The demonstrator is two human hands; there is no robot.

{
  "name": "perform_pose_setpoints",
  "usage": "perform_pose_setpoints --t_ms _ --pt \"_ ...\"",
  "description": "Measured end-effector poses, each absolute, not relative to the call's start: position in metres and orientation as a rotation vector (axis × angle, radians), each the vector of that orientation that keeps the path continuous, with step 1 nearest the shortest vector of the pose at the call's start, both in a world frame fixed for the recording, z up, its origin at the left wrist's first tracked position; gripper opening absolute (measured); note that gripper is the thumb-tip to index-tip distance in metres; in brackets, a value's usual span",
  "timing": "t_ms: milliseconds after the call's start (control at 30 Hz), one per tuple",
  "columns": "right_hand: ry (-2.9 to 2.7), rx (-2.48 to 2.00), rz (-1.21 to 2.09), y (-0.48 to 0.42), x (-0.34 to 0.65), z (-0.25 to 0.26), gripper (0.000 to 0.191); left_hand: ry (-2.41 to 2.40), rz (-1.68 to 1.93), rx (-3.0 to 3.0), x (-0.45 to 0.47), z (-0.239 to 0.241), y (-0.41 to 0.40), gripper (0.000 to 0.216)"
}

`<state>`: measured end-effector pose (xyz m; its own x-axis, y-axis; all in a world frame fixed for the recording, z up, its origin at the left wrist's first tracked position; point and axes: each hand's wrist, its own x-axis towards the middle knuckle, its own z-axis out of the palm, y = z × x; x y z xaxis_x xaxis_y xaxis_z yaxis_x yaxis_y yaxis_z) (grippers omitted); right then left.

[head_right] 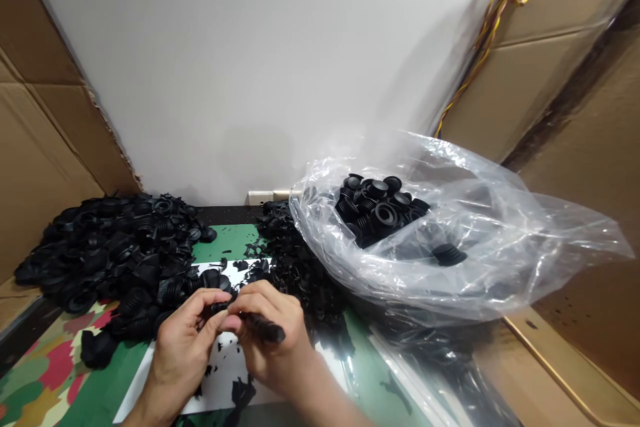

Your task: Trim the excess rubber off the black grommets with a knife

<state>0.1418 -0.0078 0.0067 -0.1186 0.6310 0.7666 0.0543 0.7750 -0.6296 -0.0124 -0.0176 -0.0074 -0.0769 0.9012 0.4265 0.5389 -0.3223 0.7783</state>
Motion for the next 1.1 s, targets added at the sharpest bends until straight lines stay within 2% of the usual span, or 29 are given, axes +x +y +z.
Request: perform_pose_setpoints --t_ms 100,233,300,633,833,1100 --pt "-1.508 -0.605 0.702 -0.007 0.138 0.003 0.010 1.533 1.367 1.893 -0.012 -0.008 -0.019 0.006" --pt "-0.953 -0.678 1.364 -0.002 0.130 -0.002 0.032 1.457 1.384 1.944 -0.011 -0.009 -0.017 0.008" --pt "-0.795 -0.641 1.562 0.002 0.130 -0.002 0.038 1.447 1.390 1.925 -0.011 -0.010 -0.016 0.008" --pt "-0.927 -0.770 1.212 0.006 0.146 0.004 0.031 1.525 1.397 1.807 -0.013 -0.008 -0.015 0.008" --pt "-1.092 -0.653 1.185 0.002 0.139 -0.002 0.017 1.509 1.415 1.811 -0.011 -0.005 -0.015 0.006" --pt "-1.172 -0.597 1.102 -0.001 0.137 -0.003 0.009 1.483 1.424 1.820 -0.012 -0.007 -0.015 0.006"
